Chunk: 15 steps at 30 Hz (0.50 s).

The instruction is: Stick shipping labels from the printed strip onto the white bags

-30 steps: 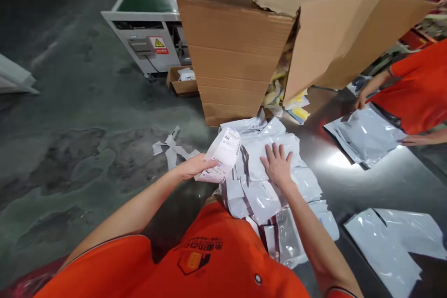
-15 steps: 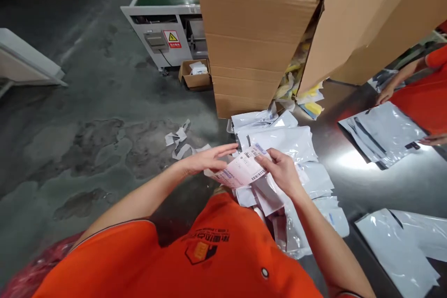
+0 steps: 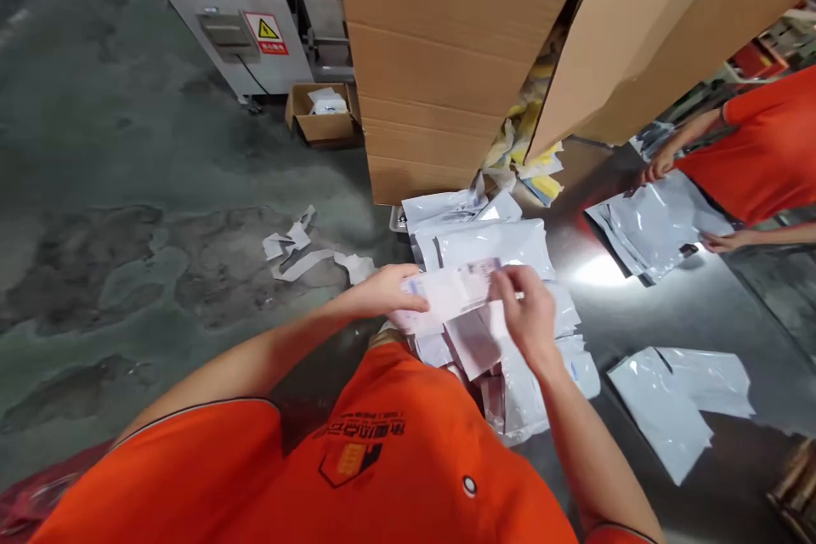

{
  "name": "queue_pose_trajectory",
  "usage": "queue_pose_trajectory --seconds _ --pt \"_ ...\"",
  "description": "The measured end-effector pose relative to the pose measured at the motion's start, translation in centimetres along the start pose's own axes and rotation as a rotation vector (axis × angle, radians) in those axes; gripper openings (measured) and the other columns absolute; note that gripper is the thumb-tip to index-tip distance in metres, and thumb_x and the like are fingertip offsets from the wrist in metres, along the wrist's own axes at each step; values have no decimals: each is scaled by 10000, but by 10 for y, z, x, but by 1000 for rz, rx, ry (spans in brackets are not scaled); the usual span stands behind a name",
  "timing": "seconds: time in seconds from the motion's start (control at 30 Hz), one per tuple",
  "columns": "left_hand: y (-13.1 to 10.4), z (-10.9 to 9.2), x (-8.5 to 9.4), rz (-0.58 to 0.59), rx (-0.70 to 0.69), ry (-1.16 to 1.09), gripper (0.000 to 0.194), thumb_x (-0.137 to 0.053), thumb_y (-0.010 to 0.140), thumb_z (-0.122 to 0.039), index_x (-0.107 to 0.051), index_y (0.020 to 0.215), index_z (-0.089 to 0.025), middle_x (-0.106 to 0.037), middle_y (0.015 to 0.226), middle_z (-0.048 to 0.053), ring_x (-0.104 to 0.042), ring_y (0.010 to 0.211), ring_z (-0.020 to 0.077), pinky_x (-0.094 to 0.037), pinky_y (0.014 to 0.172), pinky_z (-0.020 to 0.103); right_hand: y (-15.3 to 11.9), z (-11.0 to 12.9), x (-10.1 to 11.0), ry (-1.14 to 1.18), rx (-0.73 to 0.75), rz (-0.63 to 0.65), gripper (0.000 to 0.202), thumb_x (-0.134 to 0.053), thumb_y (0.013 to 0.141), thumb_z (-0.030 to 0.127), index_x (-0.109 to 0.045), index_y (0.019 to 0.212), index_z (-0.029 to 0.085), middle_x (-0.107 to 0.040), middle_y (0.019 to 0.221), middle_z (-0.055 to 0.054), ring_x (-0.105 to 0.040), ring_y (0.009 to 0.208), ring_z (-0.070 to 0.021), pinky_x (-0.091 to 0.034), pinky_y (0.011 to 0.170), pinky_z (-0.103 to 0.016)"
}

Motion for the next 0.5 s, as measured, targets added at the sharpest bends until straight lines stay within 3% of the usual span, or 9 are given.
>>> queue_pose_trajectory --seconds 0.1,0.2,0.27,0.4,0.5 --pt "0 35 27 57 121 79 288 -741 627 -361 -718 794 -127 -718 815 46 -622 760 214 -435 620 242 37 -54 20 -170 -67 -204 332 -511 909 481 -608 953 166 -618 857 -55 -544 757 -180 -418 730 -308" --pt "-3 64 58 -31 191 -12 348 -736 656 -413 -754 820 -107 -742 792 78 -642 727 225 -456 626 257 60 -94 6 -443 -142 -59 439 -566 881 503 -601 1119 136 -620 974 -115 -539 881 -227 -404 792 -349" --pt "-6 74 71 -96 210 -172 415 -750 655 -419 -759 905 -88 -752 805 89 -651 704 219 -479 630 261 63 -106 -8 -634 -199 67 547 -601 867 522 -565 1262 145 -618 1055 -168 -531 986 -297 -390 844 -421" --pt "-10 66 69 -67 245 -361 455 -754 670 -450 -756 949 -90 -765 882 114 -692 763 256 -542 681 309 56 -90 -27 -727 -169 -38 804 -551 898 558 -293 1517 116 -523 1310 -260 -410 1239 -406 -351 959 -551" --pt "-2 41 50 24 263 -385 447 -782 639 -465 -772 911 -111 -765 890 118 -699 773 277 -558 673 325 42 -64 -58 -629 -41 72 782 -510 934 516 -269 1522 60 -386 1480 -260 -293 1384 -383 -275 1103 -540"
Point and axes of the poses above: each hand's wrist, its own y-axis towards the middle knuckle, its own x-axis out of the back of the hand, z = x × y, the point moved 4 cm from there along y, towards the middle knuckle
